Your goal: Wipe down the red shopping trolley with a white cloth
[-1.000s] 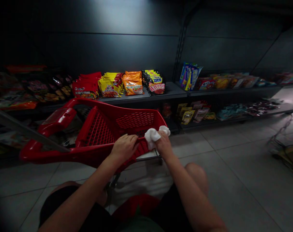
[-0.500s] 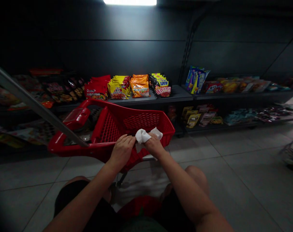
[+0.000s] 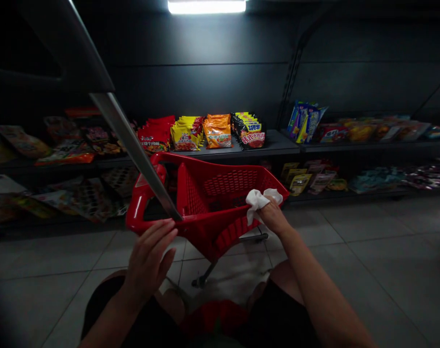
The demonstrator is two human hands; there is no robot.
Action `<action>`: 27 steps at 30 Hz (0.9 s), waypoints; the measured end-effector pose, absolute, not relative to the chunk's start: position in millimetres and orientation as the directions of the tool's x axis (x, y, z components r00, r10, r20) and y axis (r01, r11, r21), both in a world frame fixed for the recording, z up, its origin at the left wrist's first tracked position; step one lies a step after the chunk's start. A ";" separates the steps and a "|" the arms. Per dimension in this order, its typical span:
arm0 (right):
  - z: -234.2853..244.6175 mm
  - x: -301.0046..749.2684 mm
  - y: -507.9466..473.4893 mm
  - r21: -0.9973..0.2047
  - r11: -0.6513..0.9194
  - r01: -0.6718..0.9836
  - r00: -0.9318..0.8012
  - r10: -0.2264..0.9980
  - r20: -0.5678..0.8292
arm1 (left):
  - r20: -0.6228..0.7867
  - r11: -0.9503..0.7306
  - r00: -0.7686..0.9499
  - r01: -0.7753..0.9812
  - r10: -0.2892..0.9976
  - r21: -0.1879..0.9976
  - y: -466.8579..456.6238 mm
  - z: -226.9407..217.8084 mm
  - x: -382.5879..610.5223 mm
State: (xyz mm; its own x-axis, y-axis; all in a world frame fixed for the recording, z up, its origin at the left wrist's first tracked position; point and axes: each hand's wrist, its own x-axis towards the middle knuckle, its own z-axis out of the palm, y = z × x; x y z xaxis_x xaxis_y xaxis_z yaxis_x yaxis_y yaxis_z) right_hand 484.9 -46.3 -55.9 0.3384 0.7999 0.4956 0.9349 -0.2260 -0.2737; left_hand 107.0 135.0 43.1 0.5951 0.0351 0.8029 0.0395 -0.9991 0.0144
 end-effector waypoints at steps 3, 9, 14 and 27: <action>-44.3 473.0 -49.9 -0.274 -0.192 0.942 0.308 0.818 0.486 | 0.820 -0.999 0.573 0.042 0.009 -0.018 143.2 51.1 118.4; -28.0 421.1 -24.5 -0.272 -0.193 0.943 0.317 0.772 0.551 | 0.831 -0.973 0.506 0.113 0.231 0.201 199.5 76.2 130.6; -19.9 350.7 28.2 -0.283 -0.039 0.958 0.221 0.726 0.651 | 0.809 -0.978 0.550 0.093 0.208 0.188 206.7 80.2 141.1; -69.1 415.5 -17.1 -0.458 -0.242 0.855 0.516 0.481 0.709 | 0.791 -0.968 0.574 0.237 0.212 0.088 182.5 76.5 160.2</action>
